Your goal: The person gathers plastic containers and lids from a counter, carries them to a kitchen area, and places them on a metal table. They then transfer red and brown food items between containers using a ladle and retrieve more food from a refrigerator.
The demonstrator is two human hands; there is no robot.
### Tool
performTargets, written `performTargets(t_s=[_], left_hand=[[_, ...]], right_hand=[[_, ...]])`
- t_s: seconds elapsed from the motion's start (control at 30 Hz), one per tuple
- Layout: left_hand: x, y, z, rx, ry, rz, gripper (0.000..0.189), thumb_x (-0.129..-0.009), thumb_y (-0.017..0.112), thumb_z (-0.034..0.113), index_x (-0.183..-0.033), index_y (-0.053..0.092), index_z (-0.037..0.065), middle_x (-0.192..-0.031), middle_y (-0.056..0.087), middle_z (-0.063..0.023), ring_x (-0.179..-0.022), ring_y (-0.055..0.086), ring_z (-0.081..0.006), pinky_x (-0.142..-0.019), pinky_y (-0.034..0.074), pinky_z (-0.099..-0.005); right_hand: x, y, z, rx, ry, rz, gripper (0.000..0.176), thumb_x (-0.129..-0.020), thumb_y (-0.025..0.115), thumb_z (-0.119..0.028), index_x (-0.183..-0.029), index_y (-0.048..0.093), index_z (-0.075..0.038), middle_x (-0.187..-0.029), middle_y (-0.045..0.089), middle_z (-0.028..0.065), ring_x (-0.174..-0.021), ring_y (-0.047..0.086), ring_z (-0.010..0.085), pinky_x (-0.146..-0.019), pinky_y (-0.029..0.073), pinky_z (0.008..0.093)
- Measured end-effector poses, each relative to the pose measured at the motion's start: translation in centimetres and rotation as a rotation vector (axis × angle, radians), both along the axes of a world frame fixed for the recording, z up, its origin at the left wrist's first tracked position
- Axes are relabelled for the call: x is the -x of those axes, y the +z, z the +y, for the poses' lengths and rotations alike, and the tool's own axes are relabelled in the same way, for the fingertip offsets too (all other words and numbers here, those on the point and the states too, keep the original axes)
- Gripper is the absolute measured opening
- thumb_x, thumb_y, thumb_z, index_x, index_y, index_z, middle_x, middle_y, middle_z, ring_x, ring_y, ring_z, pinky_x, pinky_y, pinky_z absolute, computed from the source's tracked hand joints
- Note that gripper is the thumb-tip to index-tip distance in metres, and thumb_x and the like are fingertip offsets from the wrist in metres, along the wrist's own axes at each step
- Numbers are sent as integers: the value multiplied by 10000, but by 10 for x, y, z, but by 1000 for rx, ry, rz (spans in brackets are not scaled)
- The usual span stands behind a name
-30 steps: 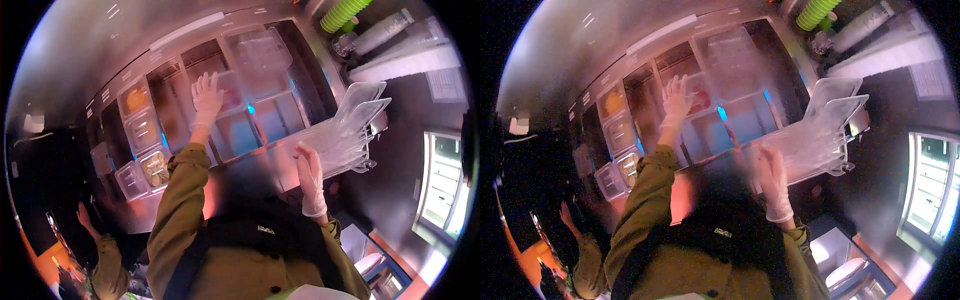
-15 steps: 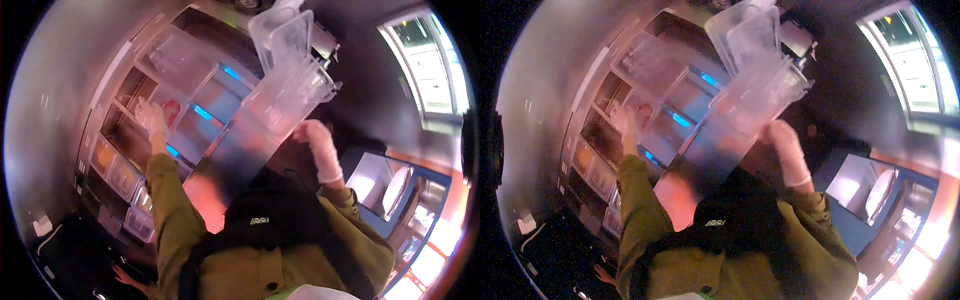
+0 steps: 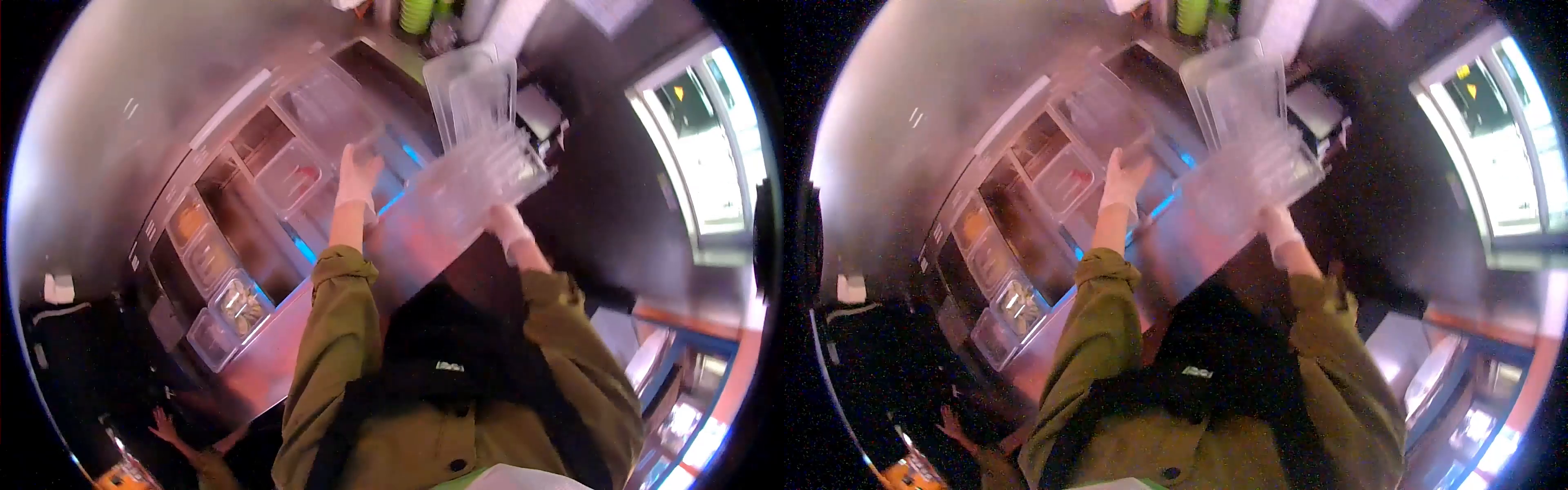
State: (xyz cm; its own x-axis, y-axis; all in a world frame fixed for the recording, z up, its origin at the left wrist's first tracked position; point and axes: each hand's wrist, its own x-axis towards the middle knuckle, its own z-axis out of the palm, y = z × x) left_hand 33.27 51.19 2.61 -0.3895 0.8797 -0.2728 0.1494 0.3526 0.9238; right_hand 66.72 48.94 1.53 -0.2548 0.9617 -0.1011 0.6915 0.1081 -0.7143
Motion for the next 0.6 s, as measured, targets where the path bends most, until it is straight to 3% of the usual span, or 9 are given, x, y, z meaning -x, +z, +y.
performTargets(t_s=[0.07, 0.1, 0.17, 0.2, 0.3, 0.37, 0.4, 0.5, 0.6], left_hand=[[5, -53, 32, -95, 106, -139, 691, -786, 631, 202, -1353, 256, 81, -1269, 454, -151, -1127, 480, -219, -919, 401, -324], [5, -56, 39, -84, 166, -137, 695, -776, 644, 198, -1348, 265, 82, -1256, 467, -150, -1118, 487, -213, -905, 410, -319], [-3, -36, 45, -3, 298, -68, 680, -764, 662, 187, -1329, 302, 75, -1233, 487, -148, -1105, 498, -203, -881, 425, -310], [-11, -14, 44, 70, 367, -7, 660, -761, 668, 181, -1316, 329, 68, -1224, 495, -147, -1100, 502, -199, -871, 431, -307], [-1, -69, 77, 142, 512, -75, 554, -780, 639, 188, -1275, 413, 81, -1170, 543, -96, -1041, 540, -209, -826, 451, -294], [8, -97, 87, 234, 570, -104, 490, -793, 620, 192, -1248, 470, 91, -1134, 576, -62, -1002, 565, -216, -796, 465, -284], [1, -75, 87, 357, 587, -81, 466, -797, 609, 202, -1235, 489, 96, -1121, 586, -49, -991, 572, -212, -785, 466, -277], [-12, -13, 91, 636, 580, 21, 412, -811, 574, 236, -1203, 530, 115, -1101, 602, -23, -987, 577, -189, -777, 459, -252], [-19, 9, 95, 743, 575, 106, 384, -811, 568, 241, -1174, 553, 117, -1090, 608, -34, -978, 581, -190, -780, 456, -261]], right_hand=[[-9, 0, 10, -98, 114, -139, 204, -701, 619, -192, -836, 654, -43, -821, 638, 158, -786, 618, 242, -729, 473, 357], [-13, 0, 6, -94, 131, -154, 205, -703, 614, -201, -834, 655, -49, -813, 636, 158, -773, 618, 264, -716, 478, 369], [-25, 2, -1, 92, 8, -26, 208, -706, 603, -220, -828, 658, -61, -797, 634, 158, -746, 618, 306, -690, 488, 394], [-34, 1, 6, -53, 228, -234, 211, -722, 597, -226, -852, 663, -74, -796, 632, 153, -763, 619, 317, -692, 492, 396], [-53, 9, 11, 49, 165, -150, 261, -670, 698, -204, -886, 657, -63, -809, 645, 129, -743, 623, 271, -669, 493, 351], [-63, 6, 16, 362, -21, 145, 241, -702, 670, -210, -856, 644, -25, -830, 650, 124, -743, 627, 249, -656, 494, 348], [-61, 27, 19, 283, 162, -6, 243, -729, 642, -203, -879, 630, -12, -845, 648, 130, -732, 627, 252, -642, 495, 353], [-63, 35, 24, 801, -261, 827, 249, -792, 539, -161, -969, 570, 11, -863, 630, 157, -670, 616, 259, -597, 494, 355], [-54, 51, 33, 860, -403, 837, 229, -770, 500, -102, -945, 553, 37, -753, 613, 111, -687, 628, 251, -621, 503, 323]])
